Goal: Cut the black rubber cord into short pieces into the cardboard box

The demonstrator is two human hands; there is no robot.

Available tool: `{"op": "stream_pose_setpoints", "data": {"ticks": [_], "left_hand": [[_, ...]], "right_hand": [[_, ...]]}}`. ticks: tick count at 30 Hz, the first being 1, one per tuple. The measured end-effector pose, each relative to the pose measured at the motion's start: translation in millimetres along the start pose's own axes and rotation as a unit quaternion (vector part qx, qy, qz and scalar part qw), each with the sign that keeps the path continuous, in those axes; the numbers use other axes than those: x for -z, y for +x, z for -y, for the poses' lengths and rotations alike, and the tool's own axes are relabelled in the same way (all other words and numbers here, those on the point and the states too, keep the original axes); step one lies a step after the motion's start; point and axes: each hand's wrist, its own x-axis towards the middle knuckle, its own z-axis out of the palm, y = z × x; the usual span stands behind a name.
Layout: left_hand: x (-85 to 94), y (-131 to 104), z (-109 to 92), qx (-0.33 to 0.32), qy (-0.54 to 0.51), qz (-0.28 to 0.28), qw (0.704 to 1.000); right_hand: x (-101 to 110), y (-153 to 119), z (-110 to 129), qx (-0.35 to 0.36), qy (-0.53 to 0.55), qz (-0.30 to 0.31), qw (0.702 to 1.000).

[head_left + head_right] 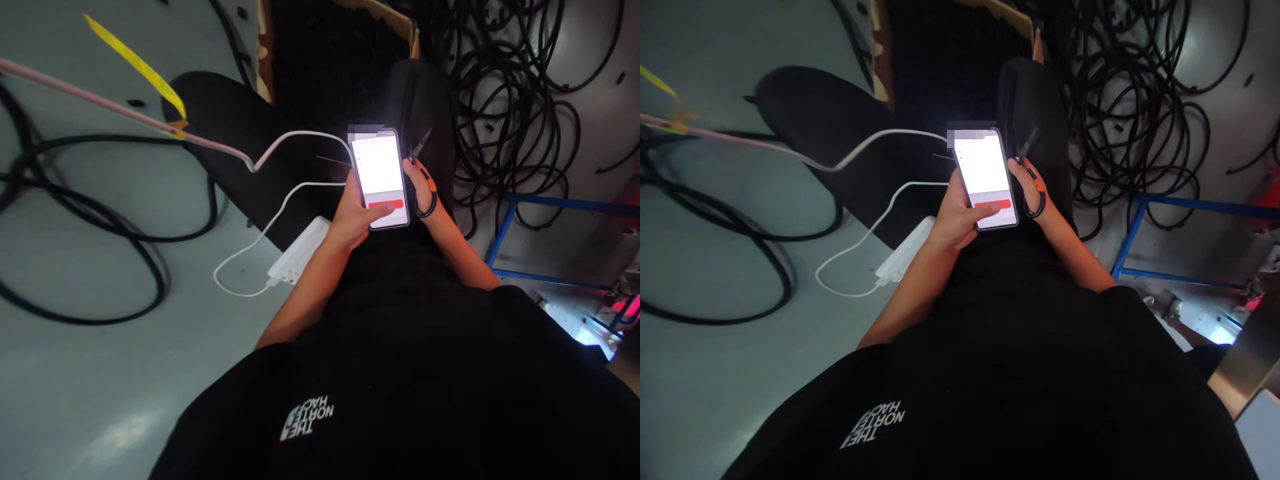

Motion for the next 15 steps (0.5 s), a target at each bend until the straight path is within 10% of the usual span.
{"op": "stream_pose_setpoints", "data": {"ticks": [15], "left_hand": [[-1.8, 2.7, -0.7, 0.001, 0.015, 0.013, 1.000]], "right_hand": [[5.1, 3.2, -4.2, -0.004, 0.006, 0.033, 0.999]]}}
